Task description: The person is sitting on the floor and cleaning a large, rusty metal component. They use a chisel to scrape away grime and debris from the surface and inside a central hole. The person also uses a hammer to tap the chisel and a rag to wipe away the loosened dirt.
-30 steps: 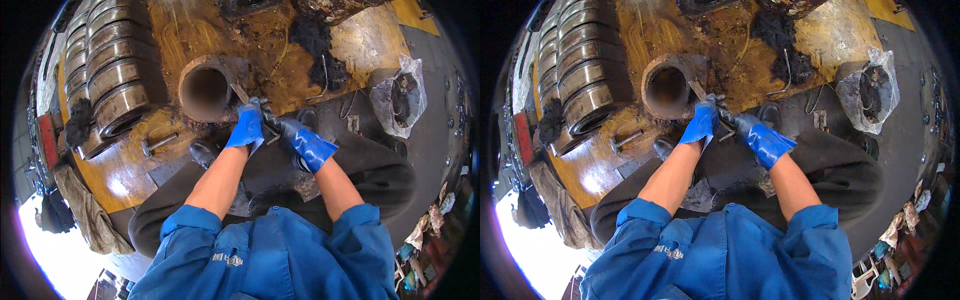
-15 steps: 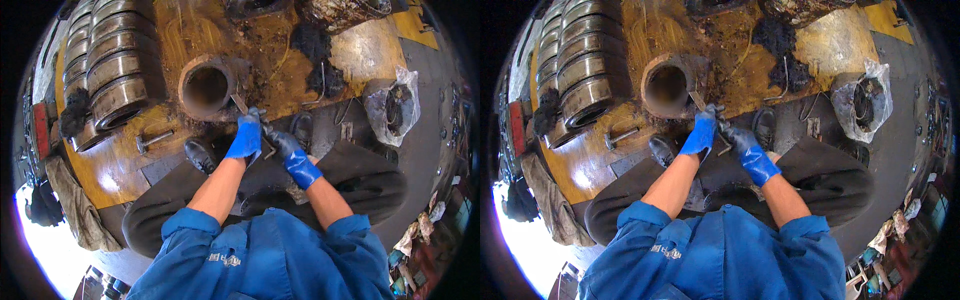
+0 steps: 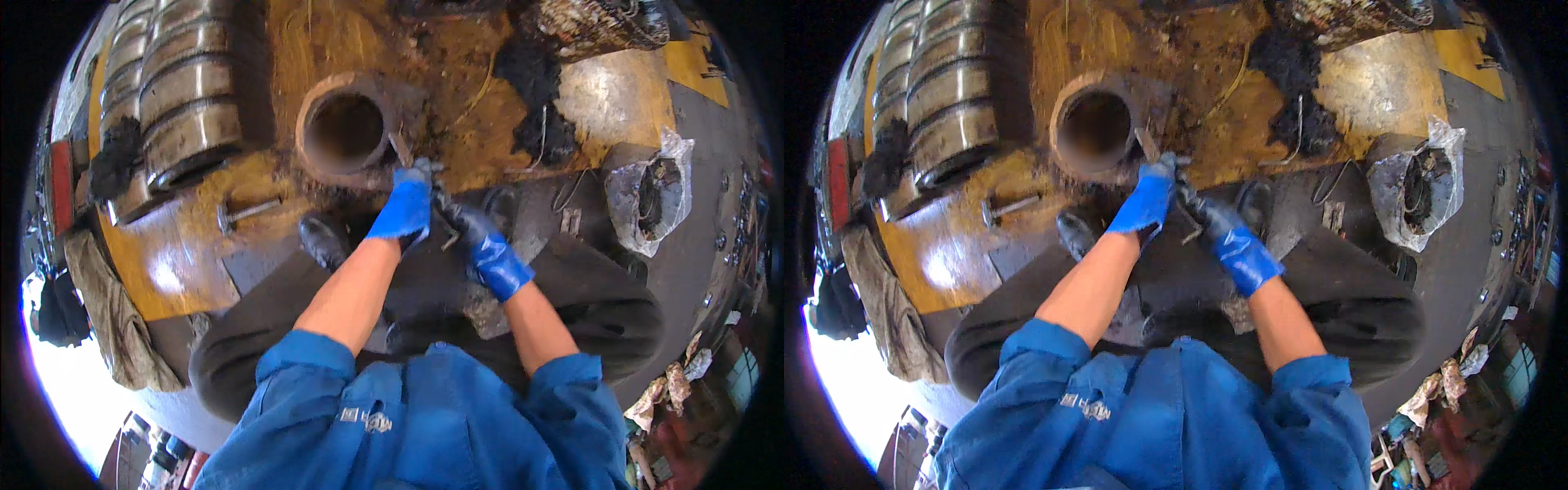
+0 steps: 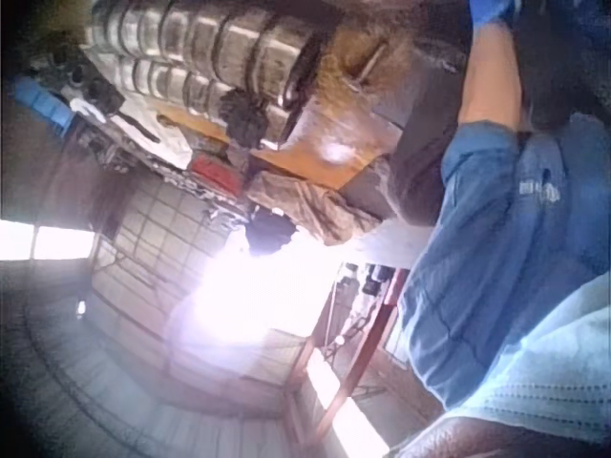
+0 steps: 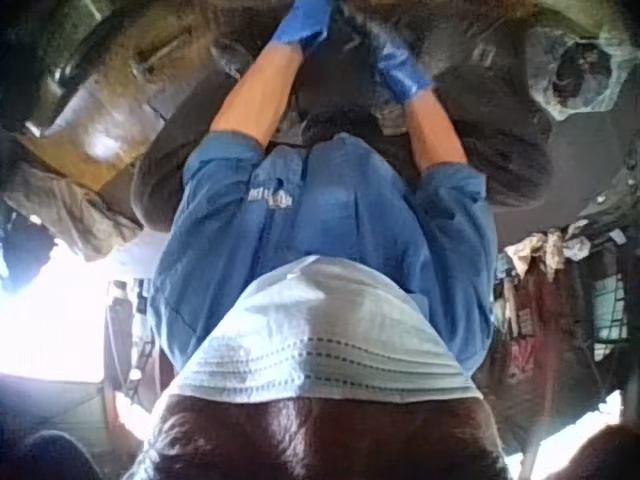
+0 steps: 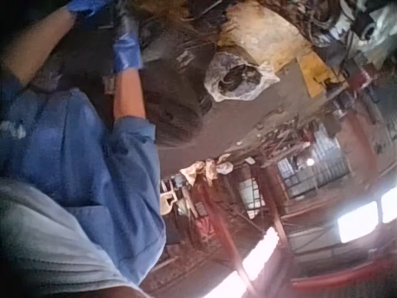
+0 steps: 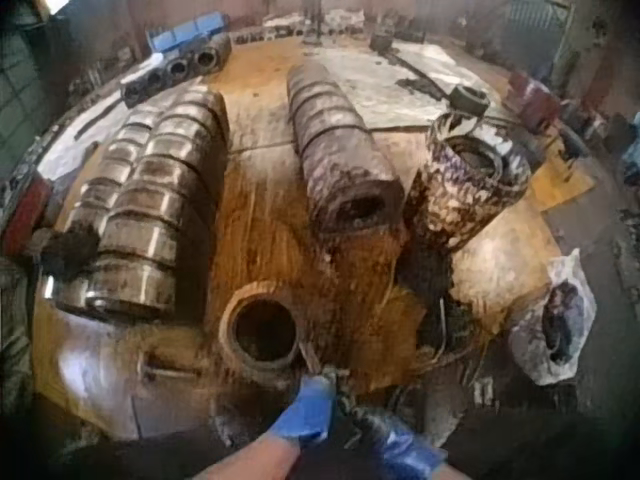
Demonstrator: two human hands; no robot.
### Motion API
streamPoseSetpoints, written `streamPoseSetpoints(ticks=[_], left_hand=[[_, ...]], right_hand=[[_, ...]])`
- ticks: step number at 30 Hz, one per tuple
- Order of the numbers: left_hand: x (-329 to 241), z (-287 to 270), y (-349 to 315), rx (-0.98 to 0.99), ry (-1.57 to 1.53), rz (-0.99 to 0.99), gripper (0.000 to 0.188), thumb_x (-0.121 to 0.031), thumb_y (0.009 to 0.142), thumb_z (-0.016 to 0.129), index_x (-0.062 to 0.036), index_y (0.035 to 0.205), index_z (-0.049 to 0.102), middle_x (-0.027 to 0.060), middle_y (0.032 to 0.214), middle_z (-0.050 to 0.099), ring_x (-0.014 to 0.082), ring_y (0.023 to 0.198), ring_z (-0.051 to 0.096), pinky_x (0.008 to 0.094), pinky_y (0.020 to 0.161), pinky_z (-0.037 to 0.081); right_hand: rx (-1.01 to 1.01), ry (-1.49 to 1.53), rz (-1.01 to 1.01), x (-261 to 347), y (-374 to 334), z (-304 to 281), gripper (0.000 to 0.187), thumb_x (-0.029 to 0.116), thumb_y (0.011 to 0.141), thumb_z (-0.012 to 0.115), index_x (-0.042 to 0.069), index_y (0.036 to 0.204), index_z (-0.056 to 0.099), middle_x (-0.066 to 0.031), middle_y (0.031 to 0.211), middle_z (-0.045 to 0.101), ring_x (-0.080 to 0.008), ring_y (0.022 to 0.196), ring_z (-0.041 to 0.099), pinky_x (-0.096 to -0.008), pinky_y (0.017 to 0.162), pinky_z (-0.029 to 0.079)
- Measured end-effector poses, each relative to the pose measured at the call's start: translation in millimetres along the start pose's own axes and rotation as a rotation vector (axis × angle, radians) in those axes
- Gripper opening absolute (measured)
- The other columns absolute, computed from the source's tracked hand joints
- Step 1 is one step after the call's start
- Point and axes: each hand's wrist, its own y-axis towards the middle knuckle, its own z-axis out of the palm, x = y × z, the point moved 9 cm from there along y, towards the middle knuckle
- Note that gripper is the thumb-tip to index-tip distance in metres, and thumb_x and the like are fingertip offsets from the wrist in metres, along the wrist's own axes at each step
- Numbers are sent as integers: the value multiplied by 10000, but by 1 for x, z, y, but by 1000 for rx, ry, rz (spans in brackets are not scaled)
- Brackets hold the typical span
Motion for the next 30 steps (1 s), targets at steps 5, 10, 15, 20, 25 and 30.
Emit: streamPoseSetpoints(ticks=[5, 10, 15, 20, 25, 30], left_hand=[[-8, 25, -22, -123, -70, -93, 418, -359, 1063, 462, -7, 1104, 684, 116, 673, 561, 298, 510, 554, 465, 439, 484], [-71, 14, 22, 53, -58, 69, 398, -325, 1057, 459, 12, 1099, 667, 101, 744, 614, 282, 590, 584, 426, 547, 521], [-80, 27, 49, 41, -195, 259, 372, -316, 1053, 459, -9, 1066, 669, 129, 833, 667, 300, 623, 589, 432, 610, 529], [-117, 59, 54, 83, -160, 248, 289, -248, 1044, 472, -40, 1112, 661, 111, 934, 696, 271, 821, 666, 412, 705, 548], [-119, 67, 85, -69, 710, 597, 220, -189, 1001, 523, -56, 1098, 670, 113, 1014, 718, 267, 891, 675, 389, 796, 543], [-134, 89, 76, -153, 638, 481, 206, -243, 962, 610, -86, 1035, 723, 108, 1041, 736, 255, 950, 691, 377, 785, 555]], right_hand=[[-69, 66, 64, -19, -10, -20, 435, 333, 1031, 587, 74, 1378, 630, -54, 1369, 645, -189, 1214, 605, -328, 934, 517], [14, -261, -108, 55, 55, -5, 488, 388, 1006, 617, 76, 1382, 625, -52, 1360, 641, -188, 1177, 602, -350, 926, 519], [210, -560, -147, 104, 89, -32, 539, 188, 887, 716, 94, 1405, 599, -55, 1361, 642, -209, 1205, 605, -381, 997, 496], [420, -453, -160, 157, 118, -45, 831, -131, 761, 698, 79, 1527, 452, -101, 1333, 640, -198, 1112, 615, -332, 1001, 472], [452, -564, 22, 182, 132, -66, 594, -64, 847, 624, 94, 1418, 584, -5, 1121, 662, -125, 896, 585, -287, 725, 475], [225, -416, 464, 178, 152, -113, 185, 114, 978, 624, 99, 1120, 741, 5, 850, 629, -82, 690, 523, -228, 575, 419]])
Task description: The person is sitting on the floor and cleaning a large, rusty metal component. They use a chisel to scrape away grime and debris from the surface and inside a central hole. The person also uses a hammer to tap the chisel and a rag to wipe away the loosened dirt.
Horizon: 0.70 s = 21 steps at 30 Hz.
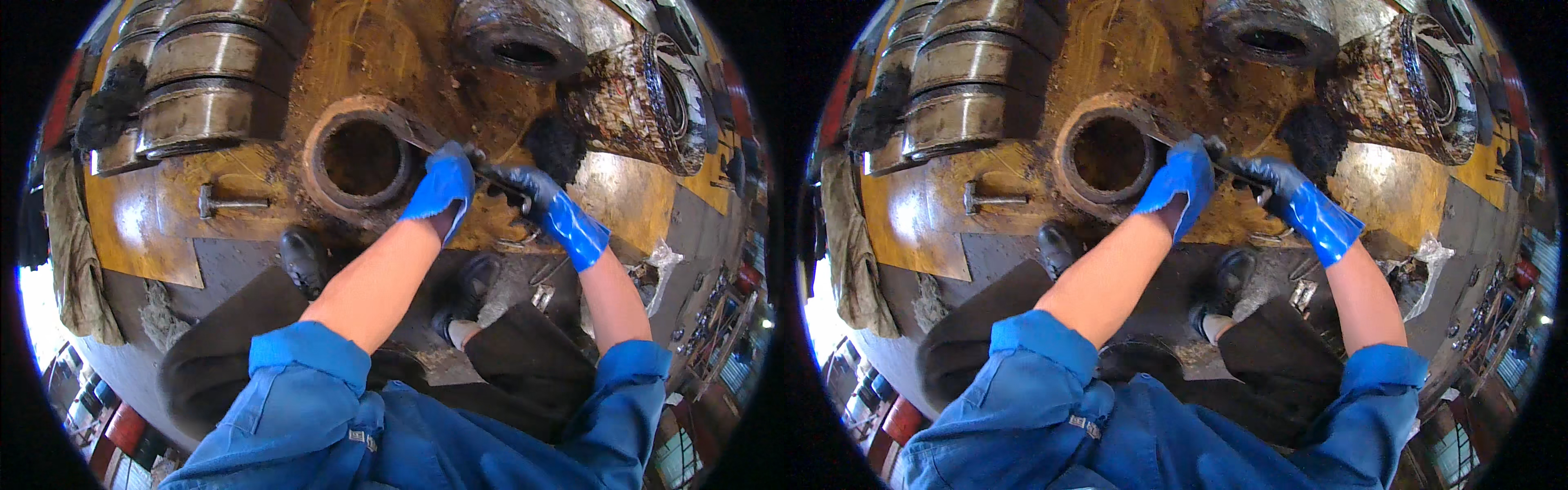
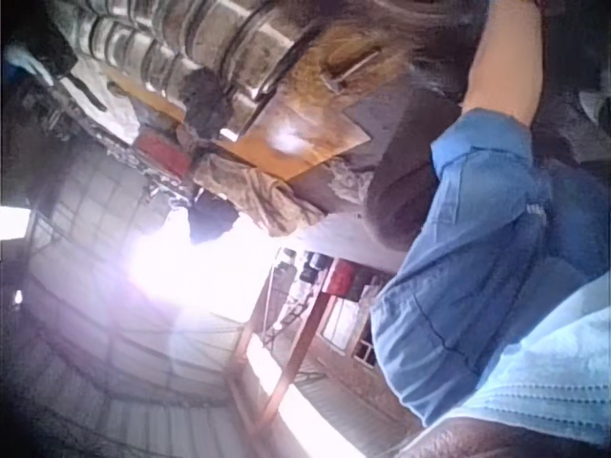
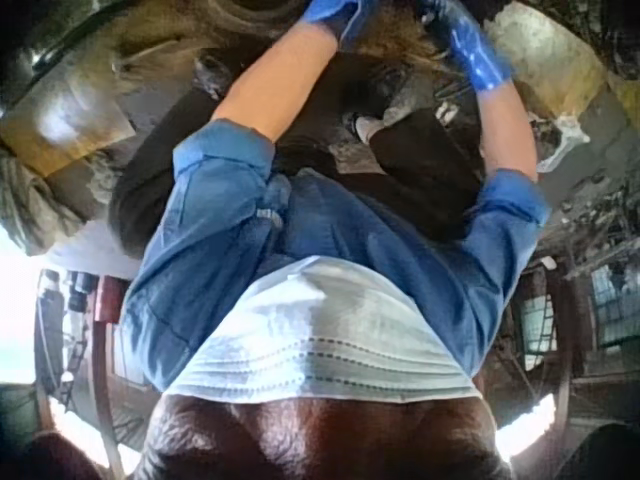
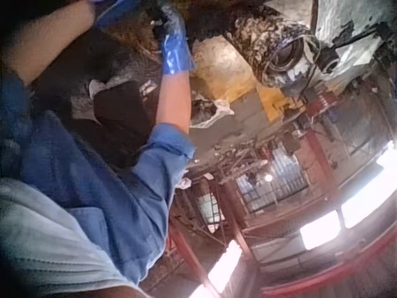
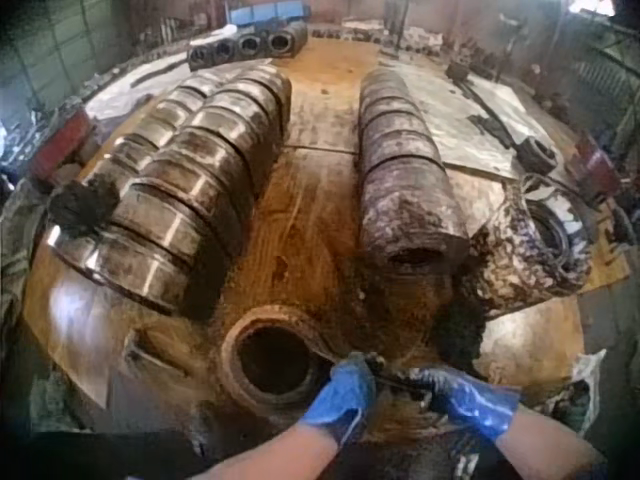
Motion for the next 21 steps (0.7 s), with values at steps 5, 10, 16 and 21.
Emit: streamPoseSetpoints(ticks=[5, 10, 16, 21], left_hand=[[31, -11, -11, -138, -1095, -388, 271, -273, 984, 562, -55, 1002, 721, 92, 898, 728, 232, 806, 681, 366, 733, 546], [-16, -34, -39, -214, -1028, -516, 208, -222, 964, 610, -56, 928, 730, 114, 827, 730, 248, 742, 684, 372, 732, 556], [-5, -44, -13, -187, -1097, -474, 187, -202, 968, 581, -75, 942, 716, 119, 842, 709, 249, 753, 674, 359, 730, 551], [-13, -38, -25, -237, -1129, -524, 176, -186, 972, 557, -90, 953, 704, 123, 855, 690, 250, 762, 665, 348, 728, 547]], right_hand=[[149, -21, -131, 10, -4, 25, 283, 102, 923, 678, 87, 1204, 697, -31, 947, 676, -157, 796, 610, -277, 676, 493], [99, -405, -702, 45, -38, 20, 638, -100, 808, 652, 117, 1405, 600, -95, 1066, 717, -211, 938, 674, -327, 810, 539], [73, -324, -655, 38, 10, 13, 636, -107, 792, 613, 96, 1396, 605, -105, 1043, 718, -210, 922, 681, -337, 844, 540], [40, -422, -758, 47, -15, 11, 528, 80, 860, 701, 108, 1380, 618, -139, 1002, 696, -210, 917, 669, -350, 808, 537]])
